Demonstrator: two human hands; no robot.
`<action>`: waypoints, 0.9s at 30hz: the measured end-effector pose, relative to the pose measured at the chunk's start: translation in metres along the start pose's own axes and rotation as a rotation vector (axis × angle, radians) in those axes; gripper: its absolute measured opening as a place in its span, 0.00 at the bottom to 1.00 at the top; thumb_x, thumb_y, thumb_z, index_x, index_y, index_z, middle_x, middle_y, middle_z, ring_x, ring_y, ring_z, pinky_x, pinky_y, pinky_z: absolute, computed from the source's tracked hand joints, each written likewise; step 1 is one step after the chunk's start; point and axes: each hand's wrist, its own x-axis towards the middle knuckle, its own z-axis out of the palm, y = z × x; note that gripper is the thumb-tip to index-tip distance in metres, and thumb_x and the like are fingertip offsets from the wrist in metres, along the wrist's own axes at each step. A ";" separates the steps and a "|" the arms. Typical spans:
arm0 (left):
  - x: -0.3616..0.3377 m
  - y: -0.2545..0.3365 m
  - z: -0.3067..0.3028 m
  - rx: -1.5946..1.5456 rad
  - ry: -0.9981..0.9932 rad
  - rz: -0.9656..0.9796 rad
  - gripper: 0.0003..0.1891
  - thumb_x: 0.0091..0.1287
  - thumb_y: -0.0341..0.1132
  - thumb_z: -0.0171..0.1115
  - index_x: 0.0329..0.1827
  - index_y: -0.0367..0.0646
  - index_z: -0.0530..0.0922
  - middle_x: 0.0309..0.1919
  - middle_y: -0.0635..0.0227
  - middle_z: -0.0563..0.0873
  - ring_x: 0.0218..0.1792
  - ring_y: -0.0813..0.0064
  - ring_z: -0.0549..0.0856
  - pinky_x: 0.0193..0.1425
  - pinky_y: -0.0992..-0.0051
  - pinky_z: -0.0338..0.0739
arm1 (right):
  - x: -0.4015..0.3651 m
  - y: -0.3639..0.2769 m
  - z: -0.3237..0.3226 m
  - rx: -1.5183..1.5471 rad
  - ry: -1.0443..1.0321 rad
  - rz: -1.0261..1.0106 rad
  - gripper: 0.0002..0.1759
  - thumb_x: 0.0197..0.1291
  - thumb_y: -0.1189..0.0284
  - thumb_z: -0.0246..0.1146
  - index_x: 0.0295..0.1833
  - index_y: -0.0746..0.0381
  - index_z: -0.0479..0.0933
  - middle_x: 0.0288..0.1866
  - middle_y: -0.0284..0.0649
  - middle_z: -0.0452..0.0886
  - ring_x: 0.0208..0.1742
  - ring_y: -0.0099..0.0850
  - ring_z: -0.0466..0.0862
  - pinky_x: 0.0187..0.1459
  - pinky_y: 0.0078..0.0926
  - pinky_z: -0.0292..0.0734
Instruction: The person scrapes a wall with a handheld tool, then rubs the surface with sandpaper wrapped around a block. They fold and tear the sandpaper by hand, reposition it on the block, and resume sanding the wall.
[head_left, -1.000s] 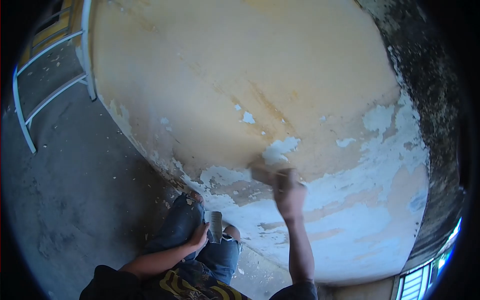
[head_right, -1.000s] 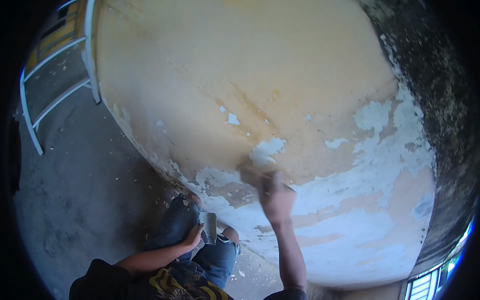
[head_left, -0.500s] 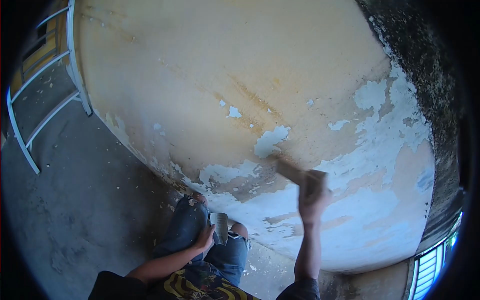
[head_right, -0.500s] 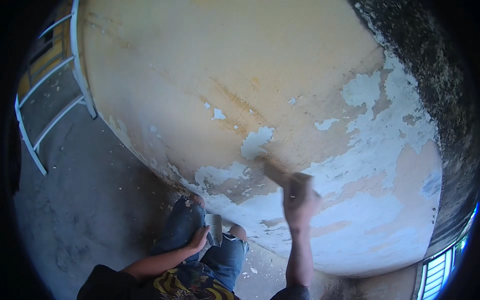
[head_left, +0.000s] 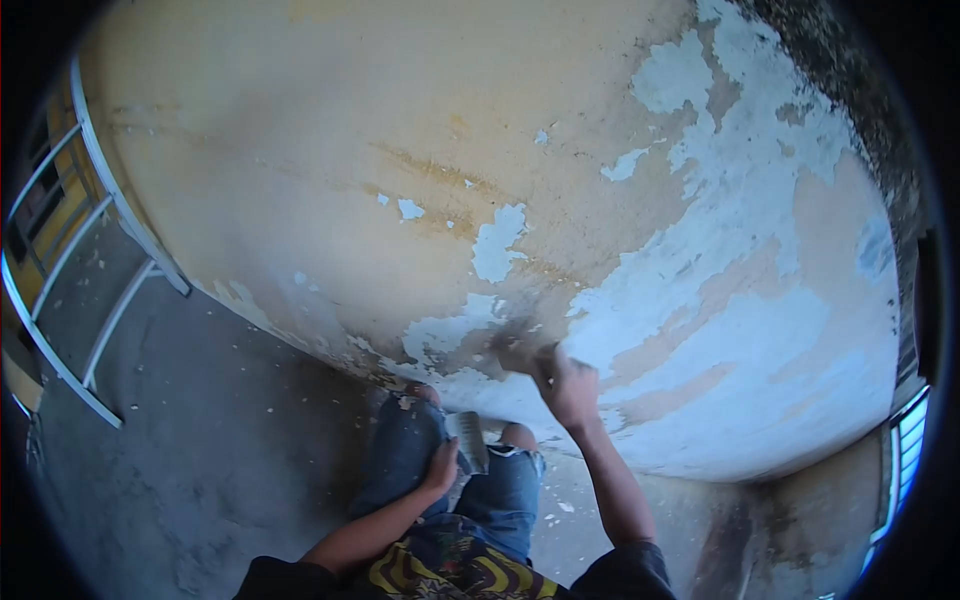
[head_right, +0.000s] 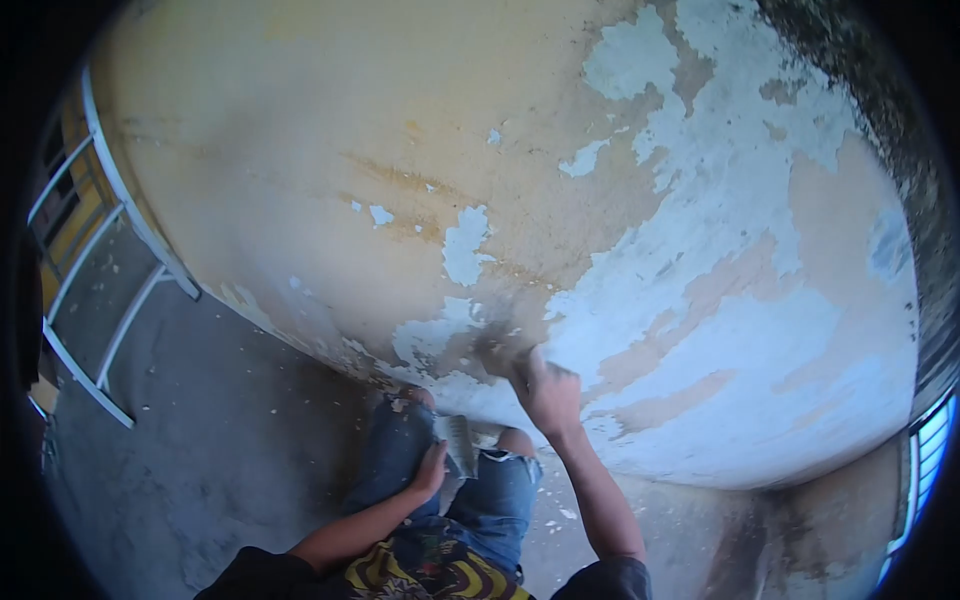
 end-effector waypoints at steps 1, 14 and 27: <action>-0.004 0.008 -0.001 0.009 -0.018 -0.032 0.27 0.78 0.53 0.45 0.43 0.33 0.75 0.29 0.57 0.76 0.31 0.65 0.78 0.36 0.63 0.73 | -0.016 -0.001 0.018 -0.047 -0.034 -0.002 0.12 0.60 0.66 0.70 0.42 0.60 0.76 0.25 0.45 0.82 0.25 0.44 0.85 0.27 0.39 0.77; -0.014 0.024 -0.023 0.142 0.004 -0.047 0.26 0.79 0.52 0.45 0.46 0.32 0.75 0.33 0.59 0.78 0.36 0.67 0.78 0.44 0.68 0.73 | -0.072 -0.002 0.071 0.197 0.060 0.208 0.13 0.63 0.67 0.69 0.46 0.63 0.77 0.29 0.47 0.83 0.28 0.46 0.84 0.32 0.39 0.78; -0.016 0.048 -0.049 0.136 0.201 0.031 0.29 0.80 0.49 0.44 0.63 0.27 0.69 0.57 0.50 0.78 0.58 0.60 0.77 0.66 0.67 0.66 | -0.128 -0.051 0.167 1.627 -0.096 0.723 0.19 0.74 0.69 0.57 0.64 0.63 0.61 0.45 0.37 0.79 0.40 0.25 0.84 0.37 0.24 0.82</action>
